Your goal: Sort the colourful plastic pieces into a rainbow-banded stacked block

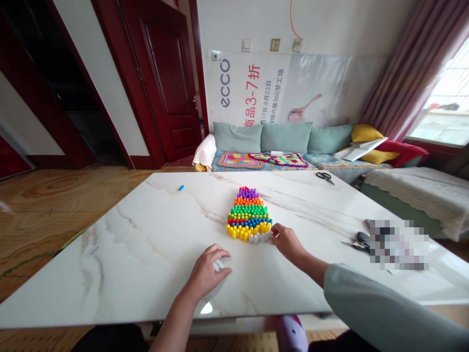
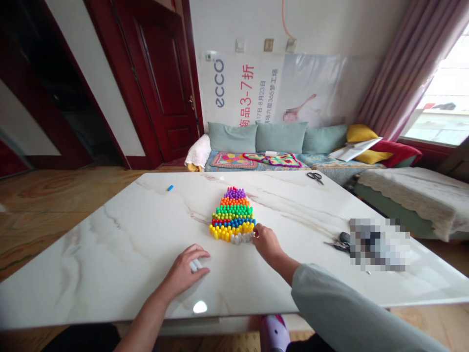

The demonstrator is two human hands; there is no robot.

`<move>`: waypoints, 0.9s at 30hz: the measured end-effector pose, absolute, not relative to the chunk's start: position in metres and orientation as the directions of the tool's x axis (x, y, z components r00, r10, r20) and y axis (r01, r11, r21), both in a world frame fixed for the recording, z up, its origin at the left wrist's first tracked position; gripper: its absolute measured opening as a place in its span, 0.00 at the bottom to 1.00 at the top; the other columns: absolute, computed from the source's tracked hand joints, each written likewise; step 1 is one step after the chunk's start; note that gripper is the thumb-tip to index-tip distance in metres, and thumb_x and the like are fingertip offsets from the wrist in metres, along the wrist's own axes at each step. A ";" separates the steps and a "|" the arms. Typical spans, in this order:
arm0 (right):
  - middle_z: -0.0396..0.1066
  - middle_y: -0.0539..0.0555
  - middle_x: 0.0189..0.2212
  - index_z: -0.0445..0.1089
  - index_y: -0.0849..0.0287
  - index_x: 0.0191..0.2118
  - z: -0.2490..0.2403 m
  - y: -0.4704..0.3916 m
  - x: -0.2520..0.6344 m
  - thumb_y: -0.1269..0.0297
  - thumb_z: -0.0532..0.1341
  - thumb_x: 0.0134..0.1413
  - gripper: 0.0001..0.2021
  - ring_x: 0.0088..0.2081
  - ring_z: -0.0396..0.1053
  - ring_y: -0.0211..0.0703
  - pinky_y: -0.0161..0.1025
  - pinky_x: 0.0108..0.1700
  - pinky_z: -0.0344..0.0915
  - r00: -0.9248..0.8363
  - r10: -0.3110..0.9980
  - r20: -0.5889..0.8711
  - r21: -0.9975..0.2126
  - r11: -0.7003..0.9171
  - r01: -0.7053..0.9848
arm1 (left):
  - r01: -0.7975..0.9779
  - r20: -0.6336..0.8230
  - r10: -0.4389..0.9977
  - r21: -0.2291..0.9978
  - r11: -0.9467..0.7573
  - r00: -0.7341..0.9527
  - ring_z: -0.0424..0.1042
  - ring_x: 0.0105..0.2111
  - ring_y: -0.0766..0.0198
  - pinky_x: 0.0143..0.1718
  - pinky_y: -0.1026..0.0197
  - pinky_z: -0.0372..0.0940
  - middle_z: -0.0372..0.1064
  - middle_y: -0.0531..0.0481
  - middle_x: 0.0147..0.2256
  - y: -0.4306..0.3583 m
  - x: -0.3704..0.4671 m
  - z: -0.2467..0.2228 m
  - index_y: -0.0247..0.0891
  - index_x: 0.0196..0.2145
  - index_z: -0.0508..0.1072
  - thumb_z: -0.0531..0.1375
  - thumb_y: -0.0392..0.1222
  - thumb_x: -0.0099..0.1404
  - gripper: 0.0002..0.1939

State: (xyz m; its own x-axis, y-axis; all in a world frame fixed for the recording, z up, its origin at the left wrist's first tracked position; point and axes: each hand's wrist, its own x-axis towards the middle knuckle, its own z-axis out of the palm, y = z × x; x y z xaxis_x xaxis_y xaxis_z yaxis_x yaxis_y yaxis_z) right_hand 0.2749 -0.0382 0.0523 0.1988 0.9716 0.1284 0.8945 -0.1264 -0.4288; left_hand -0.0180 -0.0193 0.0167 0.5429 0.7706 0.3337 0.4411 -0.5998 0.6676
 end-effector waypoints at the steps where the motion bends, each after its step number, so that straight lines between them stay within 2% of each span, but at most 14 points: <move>1: 0.75 0.54 0.33 0.70 0.59 0.38 0.055 -0.039 0.277 0.71 0.58 0.51 0.08 0.34 0.70 0.42 0.34 0.35 0.58 0.211 0.969 0.130 -0.411 -0.141 0.901 | 0.432 0.332 0.775 0.680 -0.592 0.538 0.70 0.41 0.59 0.44 0.59 0.65 0.69 0.49 0.39 -0.019 -0.020 0.015 0.43 0.39 0.76 0.65 0.36 0.54 0.13; 3: 0.75 0.53 0.33 0.70 0.58 0.37 0.063 -0.042 0.278 0.68 0.59 0.53 0.06 0.34 0.70 0.42 0.35 0.33 0.57 0.235 0.961 0.143 -0.382 -0.166 0.909 | 0.436 0.332 0.797 0.699 -0.567 0.505 0.70 0.38 0.60 0.41 0.60 0.65 0.70 0.49 0.36 -0.019 -0.022 0.012 0.42 0.36 0.76 0.63 0.37 0.56 0.08; 5: 0.75 0.52 0.33 0.70 0.57 0.36 0.073 -0.044 0.274 0.66 0.58 0.54 0.05 0.32 0.69 0.42 0.35 0.32 0.57 0.223 0.960 0.167 -0.405 -0.139 0.904 | 0.462 0.335 0.845 0.723 -0.514 0.417 0.70 0.32 0.61 0.37 0.60 0.64 0.70 0.50 0.31 -0.019 -0.019 0.012 0.40 0.31 0.75 0.61 0.38 0.58 0.03; 7: 0.74 0.52 0.33 0.70 0.57 0.35 0.081 -0.047 0.262 0.68 0.58 0.54 0.04 0.30 0.69 0.39 0.34 0.32 0.58 0.137 0.972 0.192 -0.482 -0.028 0.876 | 0.445 0.308 0.912 0.800 -0.403 0.273 0.68 0.28 0.63 0.34 0.62 0.62 0.69 0.51 0.26 -0.019 -0.009 0.015 0.39 0.27 0.73 0.60 0.42 0.59 0.06; 9: 0.74 0.51 0.33 0.70 0.58 0.36 0.087 -0.051 0.243 0.69 0.57 0.54 0.05 0.29 0.68 0.37 0.34 0.33 0.60 -0.009 0.977 0.212 -0.560 0.129 0.819 | 0.280 0.175 0.977 0.938 -0.202 0.121 0.67 0.25 0.64 0.29 0.64 0.60 0.68 0.52 0.24 -0.021 0.004 0.020 0.38 0.28 0.73 0.60 0.51 0.60 0.13; 11: 0.73 0.52 0.37 0.69 0.58 0.41 0.091 -0.057 0.220 0.71 0.58 0.53 0.09 0.29 0.68 0.36 0.33 0.34 0.62 -0.178 0.958 0.223 -0.588 0.278 0.760 | -0.059 -0.086 0.992 0.994 0.092 0.094 0.65 0.22 0.68 0.22 0.68 0.55 0.67 0.52 0.24 -0.024 0.019 0.027 0.36 0.32 0.73 0.59 0.60 0.60 0.21; 13: 0.72 0.53 0.42 0.69 0.57 0.46 0.095 -0.061 0.201 0.71 0.60 0.52 0.13 0.31 0.69 0.36 0.33 0.36 0.63 -0.341 0.915 0.214 -0.553 0.401 0.730 | -0.384 -0.297 0.924 0.845 0.371 0.239 0.65 0.21 0.69 0.20 0.69 0.55 0.68 0.51 0.25 -0.028 0.031 0.034 0.34 0.36 0.73 0.58 0.63 0.61 0.25; 14: 0.71 0.54 0.44 0.69 0.57 0.47 0.096 -0.063 0.193 0.71 0.60 0.52 0.15 0.34 0.70 0.36 0.33 0.37 0.63 -0.404 0.891 0.205 -0.520 0.449 0.727 | -0.486 -0.336 0.882 0.740 0.465 0.331 0.66 0.22 0.69 0.21 0.69 0.58 0.69 0.50 0.26 -0.030 0.035 0.037 0.33 0.38 0.73 0.57 0.61 0.63 0.25; 15: 0.70 0.54 0.45 0.69 0.56 0.49 0.097 -0.064 0.187 0.71 0.59 0.53 0.16 0.36 0.70 0.38 0.33 0.38 0.63 -0.453 0.870 0.194 -0.481 0.487 0.729 | -0.550 -0.337 0.848 0.650 0.524 0.408 0.68 0.24 0.68 0.23 0.68 0.61 0.70 0.48 0.27 -0.033 0.038 0.040 0.32 0.39 0.73 0.56 0.59 0.65 0.24; 17: 0.69 0.55 0.45 0.69 0.55 0.50 0.098 -0.063 0.181 0.71 0.59 0.54 0.17 0.41 0.70 0.40 0.34 0.41 0.63 -0.512 0.842 0.169 -0.410 0.532 0.741 | -0.614 -0.294 0.817 0.547 0.569 0.495 0.72 0.29 0.66 0.30 0.65 0.67 0.72 0.45 0.31 -0.037 0.040 0.045 0.30 0.42 0.73 0.52 0.54 0.70 0.22; 19: 0.69 0.55 0.45 0.70 0.55 0.50 0.095 -0.060 0.181 0.72 0.59 0.54 0.17 0.43 0.70 0.42 0.35 0.42 0.63 -0.534 0.833 0.144 -0.370 0.546 0.752 | -0.636 -0.269 0.807 0.506 0.583 0.526 0.73 0.33 0.65 0.34 0.64 0.69 0.73 0.43 0.36 -0.040 0.038 0.049 0.30 0.44 0.73 0.49 0.52 0.72 0.22; 22: 0.70 0.54 0.42 0.72 0.56 0.46 0.088 -0.055 0.186 0.72 0.60 0.53 0.14 0.41 0.69 0.42 0.35 0.40 0.63 -0.507 0.853 0.123 -0.364 0.514 0.776 | -0.635 -0.289 0.802 0.496 0.592 0.522 0.74 0.36 0.63 0.37 0.62 0.70 0.73 0.42 0.40 -0.044 0.033 0.052 0.31 0.44 0.72 0.50 0.53 0.71 0.22; 27: 0.71 0.54 0.41 0.72 0.57 0.43 0.085 -0.055 0.187 0.70 0.59 0.55 0.10 0.43 0.67 0.43 0.36 0.44 0.62 -0.532 0.834 0.147 -0.342 0.548 0.764 | -0.590 -0.290 0.797 0.548 0.592 0.530 0.74 0.35 0.64 0.41 0.59 0.70 0.73 0.44 0.38 -0.047 0.028 0.050 0.34 0.48 0.69 0.55 0.48 0.70 0.16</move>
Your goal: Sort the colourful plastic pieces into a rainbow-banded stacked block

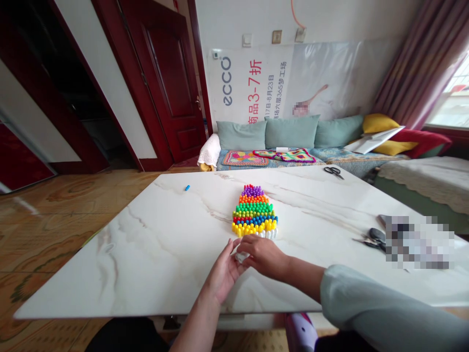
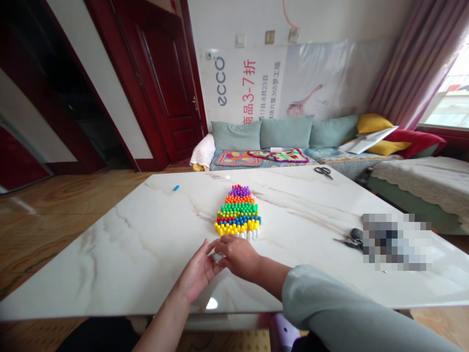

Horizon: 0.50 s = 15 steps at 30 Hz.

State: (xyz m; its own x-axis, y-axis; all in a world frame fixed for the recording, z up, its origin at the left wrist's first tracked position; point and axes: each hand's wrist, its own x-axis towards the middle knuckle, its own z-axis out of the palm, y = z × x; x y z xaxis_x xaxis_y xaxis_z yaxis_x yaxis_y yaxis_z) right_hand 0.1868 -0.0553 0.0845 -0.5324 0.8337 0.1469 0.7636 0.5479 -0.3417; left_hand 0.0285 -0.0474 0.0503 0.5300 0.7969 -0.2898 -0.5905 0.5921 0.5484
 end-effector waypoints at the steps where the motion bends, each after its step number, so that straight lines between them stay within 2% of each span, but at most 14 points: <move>1: 0.71 0.55 0.41 0.72 0.57 0.43 0.086 -0.056 0.186 0.69 0.58 0.57 0.09 0.44 0.67 0.44 0.37 0.45 0.61 -0.534 0.831 0.157 -0.328 0.554 0.765 | -0.575 -0.285 0.787 0.555 0.602 0.548 0.75 0.34 0.64 0.42 0.59 0.70 0.73 0.45 0.36 -0.048 0.028 0.050 0.35 0.49 0.69 0.56 0.49 0.69 0.17; 3: 0.72 0.56 0.39 0.71 0.59 0.43 0.089 -0.055 0.185 0.68 0.55 0.61 0.09 0.42 0.67 0.44 0.37 0.43 0.61 -0.489 0.858 0.157 -0.314 0.513 0.799 | -0.525 -0.269 0.770 0.600 0.603 0.578 0.75 0.34 0.62 0.42 0.57 0.70 0.73 0.45 0.35 -0.050 0.027 0.050 0.36 0.50 0.67 0.58 0.51 0.67 0.20; 5: 0.73 0.57 0.35 0.70 0.62 0.42 0.094 -0.052 0.185 0.67 0.51 0.64 0.10 0.36 0.69 0.42 0.36 0.37 0.60 -0.382 0.916 0.123 -0.347 0.400 0.848 | -0.437 -0.249 0.803 0.732 0.522 0.542 0.76 0.37 0.59 0.39 0.58 0.69 0.74 0.43 0.38 -0.050 0.025 0.048 0.37 0.53 0.66 0.61 0.54 0.64 0.25; 7: 0.73 0.56 0.31 0.69 0.63 0.40 0.099 -0.048 0.187 0.66 0.49 0.66 0.12 0.30 0.69 0.40 0.34 0.33 0.58 -0.255 0.964 0.076 -0.389 0.264 0.883 | -0.306 -0.207 0.898 0.891 0.337 0.387 0.75 0.38 0.58 0.37 0.61 0.68 0.74 0.41 0.40 -0.047 0.022 0.042 0.36 0.53 0.67 0.63 0.56 0.60 0.29; 9: 0.74 0.56 0.31 0.69 0.63 0.39 0.103 -0.043 0.192 0.65 0.51 0.65 0.11 0.31 0.70 0.39 0.34 0.32 0.57 -0.186 0.981 0.048 -0.386 0.190 0.903 | -0.144 -0.126 0.971 0.977 0.157 0.205 0.74 0.38 0.59 0.35 0.63 0.67 0.74 0.41 0.41 -0.042 0.018 0.033 0.34 0.50 0.69 0.64 0.56 0.58 0.28; 12: 0.75 0.58 0.37 0.71 0.62 0.38 0.100 -0.036 0.197 0.67 0.57 0.60 0.07 0.39 0.72 0.44 0.34 0.35 0.58 -0.213 0.977 -0.013 -0.271 0.201 0.941 | 0.037 0.015 0.994 0.999 -0.019 0.106 0.73 0.38 0.58 0.35 0.62 0.67 0.74 0.42 0.40 -0.036 0.015 0.016 0.34 0.44 0.73 0.63 0.53 0.58 0.22; 15: 0.75 0.58 0.40 0.73 0.61 0.38 0.089 -0.032 0.197 0.67 0.59 0.58 0.07 0.42 0.73 0.47 0.35 0.36 0.59 -0.224 0.970 -0.094 -0.156 0.208 0.966 | 0.192 0.135 0.976 0.967 -0.168 0.171 0.73 0.38 0.60 0.37 0.61 0.67 0.75 0.45 0.39 -0.036 0.017 0.006 0.36 0.43 0.74 0.59 0.46 0.61 0.15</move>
